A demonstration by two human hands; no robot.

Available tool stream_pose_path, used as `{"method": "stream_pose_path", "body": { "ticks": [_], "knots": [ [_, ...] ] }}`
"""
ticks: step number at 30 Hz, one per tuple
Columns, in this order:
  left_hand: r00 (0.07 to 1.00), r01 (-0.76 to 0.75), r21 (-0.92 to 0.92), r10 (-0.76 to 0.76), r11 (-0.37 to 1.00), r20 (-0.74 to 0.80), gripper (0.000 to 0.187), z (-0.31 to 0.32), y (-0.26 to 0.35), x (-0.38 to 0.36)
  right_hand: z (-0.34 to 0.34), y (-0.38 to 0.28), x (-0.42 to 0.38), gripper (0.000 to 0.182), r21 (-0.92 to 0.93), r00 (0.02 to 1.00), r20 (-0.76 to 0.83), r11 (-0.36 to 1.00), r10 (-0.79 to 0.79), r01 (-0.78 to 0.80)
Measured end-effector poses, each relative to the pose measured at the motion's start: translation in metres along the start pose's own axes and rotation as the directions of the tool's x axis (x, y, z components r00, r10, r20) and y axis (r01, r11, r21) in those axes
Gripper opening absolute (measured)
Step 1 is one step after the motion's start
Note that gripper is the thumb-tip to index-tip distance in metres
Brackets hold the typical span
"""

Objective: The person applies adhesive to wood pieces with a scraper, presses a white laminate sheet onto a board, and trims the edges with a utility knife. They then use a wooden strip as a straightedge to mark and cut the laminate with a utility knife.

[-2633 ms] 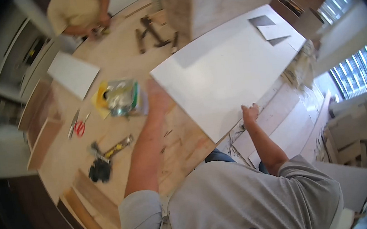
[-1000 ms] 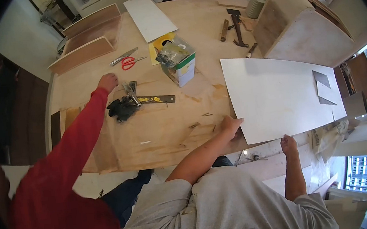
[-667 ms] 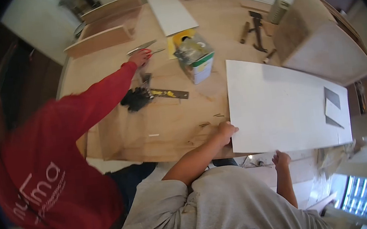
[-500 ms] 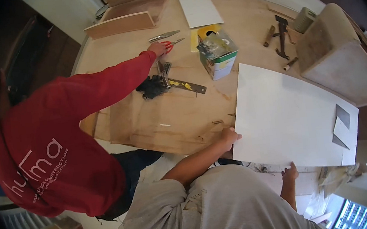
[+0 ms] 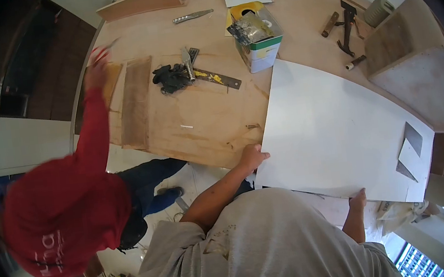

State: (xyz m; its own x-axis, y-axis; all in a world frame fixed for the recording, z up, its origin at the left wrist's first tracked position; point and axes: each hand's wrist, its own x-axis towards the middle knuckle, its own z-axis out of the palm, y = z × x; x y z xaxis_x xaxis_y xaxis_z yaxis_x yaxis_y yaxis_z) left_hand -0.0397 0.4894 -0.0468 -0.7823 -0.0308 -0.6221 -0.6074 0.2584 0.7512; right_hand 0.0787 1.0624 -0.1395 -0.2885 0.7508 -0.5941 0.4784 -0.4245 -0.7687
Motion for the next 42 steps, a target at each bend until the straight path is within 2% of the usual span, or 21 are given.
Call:
{"method": "stream_pose_path", "body": {
  "ticks": [4,7,13,14,16,17,18,19,20,21,22,23,25,26,27,28,30,32,35,38,42],
  "knots": [
    [0.995,-0.094,-0.035,0.094,0.995,0.014,0.026,0.000,-0.004,0.002,0.007,-0.023,-0.044,0.032,-0.091,0.993,-0.111,0.994,0.046,-0.056],
    [0.998,-0.038,0.094,0.034,0.995,0.050,0.026,-0.007,0.012,0.000,0.002,-0.028,-0.045,0.028,-0.047,0.998,-0.018,0.997,0.053,-0.054],
    [0.998,-0.053,0.015,0.053,0.998,0.035,0.028,0.014,-0.014,0.041,0.008,-0.049,-0.032,0.030,-0.051,0.998,0.050,0.997,-0.047,0.049],
    [0.998,-0.004,0.090,-0.002,0.996,0.061,0.028,0.015,-0.009,0.043,0.013,-0.053,-0.029,0.033,-0.105,0.998,-0.030,0.993,0.047,-0.050],
    [0.988,0.094,0.231,-0.119,0.968,0.094,0.030,0.001,0.024,0.027,0.001,-0.046,-0.022,0.035,-0.226,0.998,0.061,0.974,0.029,-0.014],
    [0.995,-0.047,0.415,0.004,0.909,0.104,0.034,-0.003,0.026,0.027,-0.005,-0.045,-0.016,0.036,-0.287,0.994,0.107,0.958,0.021,0.011],
    [0.983,-0.180,0.581,0.123,0.794,0.136,0.038,-0.008,0.030,0.026,-0.010,-0.054,-0.018,0.040,-0.403,0.988,0.153,0.914,0.012,0.051],
    [0.983,-0.174,0.660,0.166,0.731,0.075,0.036,-0.012,0.040,0.027,-0.008,-0.072,-0.031,0.043,-0.665,0.989,0.150,0.738,-0.016,0.112],
    [0.976,-0.160,0.731,0.215,0.663,0.019,0.034,-0.016,0.055,0.028,0.001,-0.100,-0.055,0.045,-0.809,0.986,0.164,0.571,-0.010,0.140],
    [0.976,-0.061,0.735,0.195,0.676,-0.099,0.036,-0.024,0.079,0.030,0.014,-0.130,-0.073,0.046,-0.912,0.985,0.175,0.376,-0.001,0.162],
    [0.962,0.042,0.726,0.168,0.686,-0.214,0.037,-0.032,0.097,0.035,0.028,-0.159,-0.079,0.047,-0.926,0.965,0.263,0.281,-0.003,0.253],
    [0.882,0.083,0.668,0.257,0.739,-0.394,0.039,-0.041,0.099,0.047,0.049,-0.186,-0.079,0.049,-0.922,0.938,0.348,0.183,0.006,0.341],
    [0.694,0.183,0.610,0.338,0.771,-0.635,0.043,-0.062,0.095,0.078,0.117,-0.239,-0.071,0.053,-0.711,0.712,0.701,-0.103,-0.042,0.695],
    [0.618,0.264,0.610,0.355,0.747,-0.702,0.044,-0.070,0.093,0.093,0.157,-0.254,-0.044,0.052,-0.463,0.412,0.881,-0.246,-0.230,0.852],
    [0.588,0.303,0.588,0.339,0.750,-0.735,0.044,-0.071,0.087,0.103,0.209,-0.305,-0.140,0.046,-0.483,0.512,0.791,0.173,-0.335,0.859],
    [0.554,0.343,0.563,0.322,0.752,-0.768,0.044,-0.072,0.079,0.109,0.255,-0.334,-0.169,0.041,-0.356,0.384,0.837,0.143,-0.389,0.923],
    [0.488,0.378,0.567,0.363,0.732,-0.794,0.045,-0.069,0.066,0.115,0.356,-0.371,-0.165,0.033,-0.249,0.119,0.831,-0.173,-0.543,0.953],
    [0.434,0.372,0.627,0.469,0.684,-0.769,0.048,-0.061,0.057,0.116,0.459,-0.399,-0.110,0.027,-0.305,-0.031,0.796,-0.445,-0.605,0.842],
    [0.470,0.369,0.588,0.401,0.720,-0.786,0.051,-0.064,0.062,0.120,0.543,-0.452,-0.114,0.031,-0.459,0.304,0.831,-0.266,-0.465,0.848],
    [0.476,0.370,0.591,0.401,0.717,-0.783,0.051,-0.064,0.068,0.119,0.582,-0.485,-0.127,0.037,-0.661,0.645,0.744,-0.048,-0.175,0.749],
    [0.472,0.385,0.600,0.409,0.701,-0.781,0.050,-0.065,0.064,0.124,0.608,-0.485,-0.122,0.031,-0.661,0.624,0.742,-0.113,-0.246,0.742]
  ]
}}
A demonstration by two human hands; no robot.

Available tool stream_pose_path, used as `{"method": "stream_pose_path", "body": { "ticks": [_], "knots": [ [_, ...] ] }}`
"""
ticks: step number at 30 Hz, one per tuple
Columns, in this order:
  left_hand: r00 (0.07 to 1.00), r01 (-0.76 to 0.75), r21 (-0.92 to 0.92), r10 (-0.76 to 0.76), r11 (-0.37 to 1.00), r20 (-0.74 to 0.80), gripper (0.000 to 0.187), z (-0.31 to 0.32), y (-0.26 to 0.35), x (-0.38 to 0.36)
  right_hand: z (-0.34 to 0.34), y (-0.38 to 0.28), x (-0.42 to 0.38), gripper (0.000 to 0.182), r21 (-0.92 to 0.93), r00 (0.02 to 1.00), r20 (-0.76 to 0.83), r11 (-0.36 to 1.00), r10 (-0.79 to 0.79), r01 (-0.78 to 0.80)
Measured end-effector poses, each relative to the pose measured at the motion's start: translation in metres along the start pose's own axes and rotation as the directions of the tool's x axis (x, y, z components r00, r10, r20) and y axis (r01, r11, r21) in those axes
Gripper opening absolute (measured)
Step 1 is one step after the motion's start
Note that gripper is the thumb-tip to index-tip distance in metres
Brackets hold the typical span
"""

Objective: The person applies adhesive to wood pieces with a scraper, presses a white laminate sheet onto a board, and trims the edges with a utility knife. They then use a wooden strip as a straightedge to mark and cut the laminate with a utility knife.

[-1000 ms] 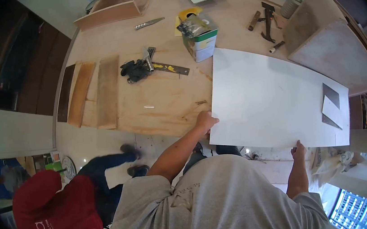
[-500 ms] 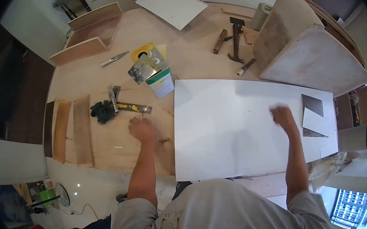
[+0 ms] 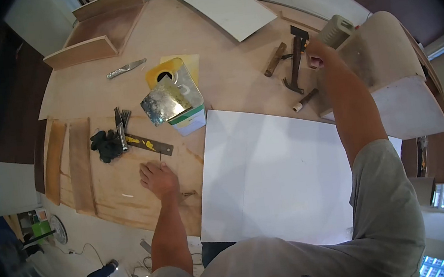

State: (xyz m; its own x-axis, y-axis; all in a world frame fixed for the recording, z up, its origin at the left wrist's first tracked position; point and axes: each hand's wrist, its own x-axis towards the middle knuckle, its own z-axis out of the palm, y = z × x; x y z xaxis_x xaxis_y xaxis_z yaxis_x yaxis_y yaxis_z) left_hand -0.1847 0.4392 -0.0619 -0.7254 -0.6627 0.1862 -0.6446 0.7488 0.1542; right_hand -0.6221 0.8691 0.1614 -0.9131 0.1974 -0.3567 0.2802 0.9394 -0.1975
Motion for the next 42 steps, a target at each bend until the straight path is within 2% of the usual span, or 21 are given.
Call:
{"method": "stream_pose_path", "body": {
  "ticks": [2,4,6,10,13,16,19,24,26,27,29,30,31,32,33,34,37,38,40,41,42],
  "knots": [
    [1.000,-0.001,-0.006,0.001,1.000,0.009,0.051,-0.002,0.001,0.003,0.007,0.007,0.028,0.026,0.024,1.000,0.004,0.999,0.023,-0.023],
    [1.000,-0.002,-0.007,0.002,1.000,0.011,0.051,-0.001,0.001,0.004,0.003,0.007,0.039,0.022,-0.192,0.988,-0.004,0.970,-0.154,0.150],
    [1.000,-0.001,-0.005,0.001,1.000,0.018,0.052,-0.002,0.000,0.004,0.003,0.003,0.047,0.020,-0.202,0.985,-0.001,0.965,-0.170,0.166],
    [1.000,0.009,0.001,-0.009,1.000,0.026,0.052,-0.004,0.002,0.005,0.002,0.003,0.065,0.035,0.000,0.999,0.019,0.999,-0.042,0.042],
    [1.000,0.015,0.007,-0.015,1.000,0.010,0.050,-0.003,0.004,0.005,0.008,0.021,0.092,0.032,-0.013,0.997,-0.005,0.997,-0.074,0.074],
    [0.999,0.024,0.008,-0.024,1.000,0.030,0.051,-0.005,0.005,0.005,0.014,0.039,0.120,0.025,-0.215,0.983,0.052,0.960,-0.175,0.182],
    [0.999,0.022,0.020,-0.023,1.000,0.049,0.052,-0.006,0.007,0.005,0.020,0.047,0.119,0.014,-0.159,0.985,0.029,0.972,-0.173,0.175],
    [1.000,-0.021,0.007,0.021,1.000,0.000,0.054,0.015,-0.010,0.001,0.036,0.065,0.105,0.030,-0.046,0.900,0.060,0.899,-0.432,0.435],
    [1.000,0.020,0.010,-0.020,1.000,-0.002,0.056,0.011,-0.007,0.004,0.064,0.036,0.054,0.019,0.093,0.929,-0.121,0.928,-0.349,0.361],
    [0.999,0.043,-0.026,-0.043,0.999,0.002,0.056,0.009,-0.006,0.005,0.077,0.031,0.031,0.026,0.167,0.938,-0.208,0.934,-0.279,0.315],
    [0.998,0.057,-0.077,-0.057,0.995,-0.002,0.057,0.004,-0.008,0.004,0.141,0.067,0.028,0.027,0.348,0.896,-0.285,0.835,-0.340,0.427],
    [0.999,0.053,-0.089,-0.054,0.995,-0.007,0.058,0.003,-0.008,0.003,0.165,0.068,-0.007,0.024,0.281,0.853,-0.328,0.820,-0.407,0.499],
    [0.999,0.043,-0.104,-0.044,0.994,-0.014,0.058,0.002,-0.008,0.004,0.205,0.074,-0.031,0.022,0.524,0.922,-0.214,0.758,-0.324,0.388],
    [0.999,0.036,-0.114,-0.037,0.993,-0.007,0.059,0.004,-0.010,0.005,0.199,0.036,-0.123,0.022,0.549,0.951,-0.161,0.776,-0.265,0.309],
    [0.999,0.048,-0.138,-0.048,0.989,0.007,0.059,0.002,-0.009,0.005,0.244,0.050,-0.135,0.023,0.622,0.954,-0.172,0.724,-0.246,0.298],
    [0.998,0.057,-0.164,-0.054,0.985,0.022,0.060,0.002,-0.009,0.006,0.255,0.038,-0.179,0.016,0.575,0.966,-0.094,0.779,-0.241,0.250],
    [0.991,0.122,-0.207,-0.107,0.971,0.081,0.065,0.012,-0.028,0.005,0.306,0.048,-0.273,0.012,0.756,0.941,0.053,0.629,-0.333,0.180],
    [0.989,0.126,-0.239,-0.105,0.963,0.100,0.068,0.021,-0.027,0.016,0.321,0.052,-0.298,0.011,0.760,0.947,0.100,0.638,-0.304,0.124],
    [0.998,-0.002,-0.252,-0.015,0.968,-0.067,0.073,0.032,-0.042,0.041,0.318,0.057,-0.342,0.011,0.764,0.958,0.184,0.645,-0.219,0.001],
    [0.993,-0.048,-0.364,0.005,0.930,-0.117,0.076,0.003,-0.040,0.065,0.304,0.060,-0.361,0.011,0.768,0.953,0.234,0.638,-0.193,-0.059],
    [0.985,-0.075,-0.341,0.016,0.937,-0.174,0.068,0.002,-0.041,0.086,0.299,0.075,-0.365,0.011,0.734,0.973,0.169,0.678,-0.155,-0.019]
  ]
}}
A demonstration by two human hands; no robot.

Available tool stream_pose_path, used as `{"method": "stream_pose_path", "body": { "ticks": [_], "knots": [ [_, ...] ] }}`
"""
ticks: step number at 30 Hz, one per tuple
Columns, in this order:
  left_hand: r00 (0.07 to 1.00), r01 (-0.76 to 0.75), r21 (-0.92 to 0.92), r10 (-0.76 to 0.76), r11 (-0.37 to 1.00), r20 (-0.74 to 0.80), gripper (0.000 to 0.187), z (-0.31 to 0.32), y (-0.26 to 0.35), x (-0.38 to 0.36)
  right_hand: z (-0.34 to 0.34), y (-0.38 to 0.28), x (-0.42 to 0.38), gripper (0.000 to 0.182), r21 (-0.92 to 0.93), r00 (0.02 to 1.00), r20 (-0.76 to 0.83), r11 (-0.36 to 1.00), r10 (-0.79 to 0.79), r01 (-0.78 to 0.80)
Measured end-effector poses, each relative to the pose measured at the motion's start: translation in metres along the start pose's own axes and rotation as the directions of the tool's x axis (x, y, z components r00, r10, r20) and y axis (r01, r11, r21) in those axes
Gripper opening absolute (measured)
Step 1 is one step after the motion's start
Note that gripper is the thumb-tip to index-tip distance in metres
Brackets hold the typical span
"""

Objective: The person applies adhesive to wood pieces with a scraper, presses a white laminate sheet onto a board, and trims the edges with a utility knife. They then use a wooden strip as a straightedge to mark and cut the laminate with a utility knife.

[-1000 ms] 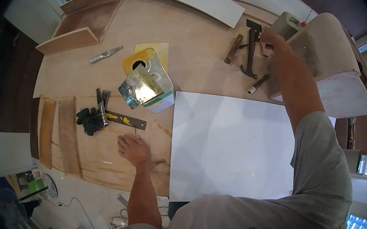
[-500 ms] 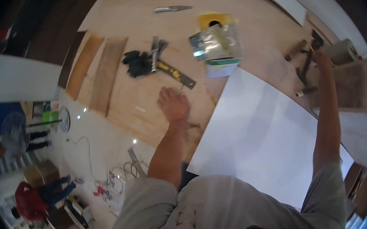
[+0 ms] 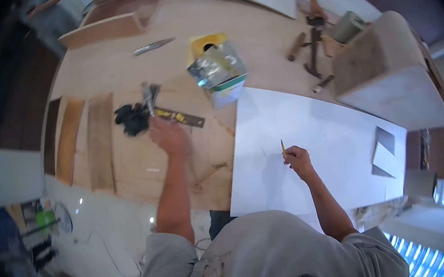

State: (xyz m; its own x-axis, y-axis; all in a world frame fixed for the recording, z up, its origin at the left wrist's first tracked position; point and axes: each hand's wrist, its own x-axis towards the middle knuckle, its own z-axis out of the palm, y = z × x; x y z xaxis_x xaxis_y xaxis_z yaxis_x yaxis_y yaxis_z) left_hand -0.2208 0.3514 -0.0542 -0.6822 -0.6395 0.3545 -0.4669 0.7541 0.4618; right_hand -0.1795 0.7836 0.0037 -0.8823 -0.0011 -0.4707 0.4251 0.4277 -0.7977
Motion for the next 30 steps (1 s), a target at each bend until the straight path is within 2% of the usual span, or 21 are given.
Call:
{"method": "stream_pose_path", "body": {
  "ticks": [2,5,8,9,10,11,12,13,14,15,16,18,19,21,24,25,27,30],
  "knots": [
    [0.975,0.072,0.115,-0.094,0.991,0.202,0.052,-0.027,0.013,0.052,-0.007,0.006,0.006,0.013,-0.120,0.993,-0.089,0.991,-0.076,0.065],
    [0.924,0.026,0.174,-0.090,0.984,0.371,0.039,0.002,-0.018,0.100,-0.021,-0.025,0.022,0.014,-0.117,0.983,-0.171,0.992,-0.072,0.053],
    [0.895,0.088,0.058,-0.105,0.994,0.434,0.037,0.006,-0.033,0.120,-0.060,-0.062,0.086,0.014,-0.154,0.958,-0.204,0.974,-0.199,0.169],
    [0.860,0.205,-0.024,-0.169,0.978,0.481,0.038,-0.001,-0.030,0.122,-0.077,-0.087,0.107,0.015,-0.234,0.940,-0.248,0.956,-0.232,0.175],
    [0.816,0.323,-0.095,-0.226,0.942,0.532,0.039,-0.014,-0.026,0.122,-0.097,-0.107,0.137,0.018,-0.444,0.884,-0.295,0.872,-0.362,0.209],
    [0.762,0.440,-0.156,-0.276,0.884,0.586,0.040,-0.023,-0.024,0.118,-0.126,-0.126,0.175,0.022,-0.726,0.886,-0.298,0.687,-0.356,0.032],
    [0.840,0.337,-0.129,-0.235,0.933,0.490,0.042,-0.024,-0.027,0.102,-0.157,-0.120,0.221,0.028,-0.816,0.789,-0.263,0.564,-0.555,0.125],
    [0.903,0.238,-0.087,-0.187,0.967,0.387,0.043,-0.022,-0.032,0.077,-0.188,-0.115,0.266,0.036,-0.898,0.653,-0.214,0.409,-0.726,0.161],
    [0.950,0.143,-0.033,-0.128,0.989,0.283,0.045,-0.024,-0.033,0.051,-0.208,-0.140,0.294,0.045,-0.924,0.724,-0.201,0.373,-0.660,0.084],
    [0.962,0.120,0.004,-0.117,0.993,0.247,0.048,-0.034,-0.028,0.026,-0.220,-0.163,0.306,0.057,-0.945,0.787,-0.193,0.327,-0.586,0.012],
    [0.972,0.097,0.043,-0.104,0.994,0.211,0.051,-0.043,-0.022,0.004,-0.210,-0.204,0.267,0.053,-0.855,0.840,-0.285,0.518,-0.462,-0.004],
    [0.973,0.067,0.122,-0.093,0.990,0.212,0.051,-0.051,-0.025,-0.030,-0.200,-0.246,0.242,0.053,-0.761,0.940,-0.266,0.645,-0.213,-0.069],
    [0.972,0.052,0.161,-0.087,0.986,0.217,0.051,-0.052,-0.029,-0.041,-0.218,-0.255,0.267,0.057,-0.796,0.976,-0.190,0.598,-0.104,-0.091],
    [0.980,-0.031,0.205,-0.010,0.978,0.199,0.049,-0.048,-0.042,-0.057,-0.220,-0.263,0.280,0.058,-0.809,0.988,-0.150,0.578,-0.023,-0.109],
    [0.987,-0.112,0.247,0.079,0.962,0.143,0.047,-0.046,-0.044,-0.063,-0.218,-0.271,0.273,0.047,-0.784,0.972,-0.218,0.610,-0.088,-0.120],
    [0.987,-0.135,0.258,0.106,0.957,0.121,0.047,-0.046,-0.042,-0.064,-0.220,-0.269,0.278,0.043,-0.811,0.974,-0.210,0.572,-0.087,-0.124],
    [0.987,-0.107,0.268,0.069,0.958,0.148,0.046,-0.046,-0.040,-0.064,-0.221,-0.264,0.285,0.033,-0.827,0.973,-0.218,0.543,-0.077,-0.143],
    [0.985,-0.085,0.279,0.039,0.957,0.169,0.046,-0.045,-0.040,-0.061,-0.224,-0.258,0.290,0.018,-0.793,0.965,-0.257,0.584,-0.061,-0.175]
  ]
}}
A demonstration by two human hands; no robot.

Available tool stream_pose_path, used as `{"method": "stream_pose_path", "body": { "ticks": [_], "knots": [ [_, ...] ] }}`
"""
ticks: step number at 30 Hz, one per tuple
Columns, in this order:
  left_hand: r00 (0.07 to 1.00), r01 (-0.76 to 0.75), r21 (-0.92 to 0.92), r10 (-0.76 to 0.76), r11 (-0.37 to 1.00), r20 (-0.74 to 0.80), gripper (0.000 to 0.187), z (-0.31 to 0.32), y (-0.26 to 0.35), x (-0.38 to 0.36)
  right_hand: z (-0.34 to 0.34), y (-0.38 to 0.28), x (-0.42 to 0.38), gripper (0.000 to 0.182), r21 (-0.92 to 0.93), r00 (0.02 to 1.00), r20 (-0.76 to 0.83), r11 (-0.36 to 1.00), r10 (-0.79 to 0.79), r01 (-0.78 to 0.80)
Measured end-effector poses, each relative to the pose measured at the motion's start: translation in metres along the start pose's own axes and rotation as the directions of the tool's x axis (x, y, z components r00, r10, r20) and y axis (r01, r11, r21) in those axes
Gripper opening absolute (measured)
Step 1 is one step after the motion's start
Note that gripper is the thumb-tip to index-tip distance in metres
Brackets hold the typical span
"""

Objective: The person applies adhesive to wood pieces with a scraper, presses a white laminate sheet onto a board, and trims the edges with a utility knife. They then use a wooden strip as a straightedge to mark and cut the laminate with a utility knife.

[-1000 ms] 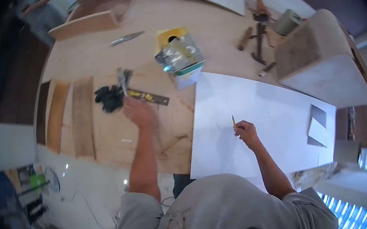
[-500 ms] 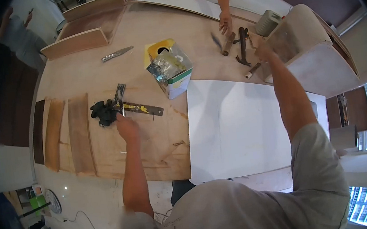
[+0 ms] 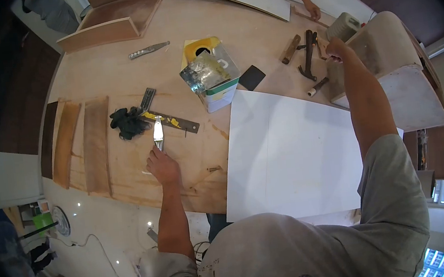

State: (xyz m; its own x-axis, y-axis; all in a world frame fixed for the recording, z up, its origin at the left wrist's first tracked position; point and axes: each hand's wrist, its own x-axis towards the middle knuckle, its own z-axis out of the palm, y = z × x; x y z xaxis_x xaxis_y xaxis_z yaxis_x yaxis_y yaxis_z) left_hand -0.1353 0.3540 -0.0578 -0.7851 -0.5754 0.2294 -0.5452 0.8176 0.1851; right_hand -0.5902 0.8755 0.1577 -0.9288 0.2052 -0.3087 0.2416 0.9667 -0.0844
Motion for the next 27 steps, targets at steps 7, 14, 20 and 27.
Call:
{"method": "stream_pose_path", "body": {
  "ticks": [7,14,20,27],
  "knots": [
    [0.999,-0.030,0.008,0.030,1.000,-0.022,0.045,0.006,-0.004,0.000,0.030,0.026,0.014,0.018,0.057,0.997,-0.041,0.996,-0.064,0.066],
    [0.999,-0.030,0.006,0.030,1.000,-0.016,0.043,0.003,-0.002,0.002,0.051,0.049,0.006,0.020,0.312,0.998,0.054,0.948,0.039,-0.054],
    [1.000,0.002,0.005,-0.002,1.000,0.007,0.041,-0.002,0.002,0.003,0.058,0.043,-0.022,0.022,0.447,0.992,0.035,0.885,0.125,-0.128],
    [1.000,0.016,-0.006,-0.016,1.000,0.022,0.041,-0.001,0.000,0.002,0.080,0.090,0.010,0.023,0.496,0.989,-0.072,0.855,-0.131,0.150]
  ]
}}
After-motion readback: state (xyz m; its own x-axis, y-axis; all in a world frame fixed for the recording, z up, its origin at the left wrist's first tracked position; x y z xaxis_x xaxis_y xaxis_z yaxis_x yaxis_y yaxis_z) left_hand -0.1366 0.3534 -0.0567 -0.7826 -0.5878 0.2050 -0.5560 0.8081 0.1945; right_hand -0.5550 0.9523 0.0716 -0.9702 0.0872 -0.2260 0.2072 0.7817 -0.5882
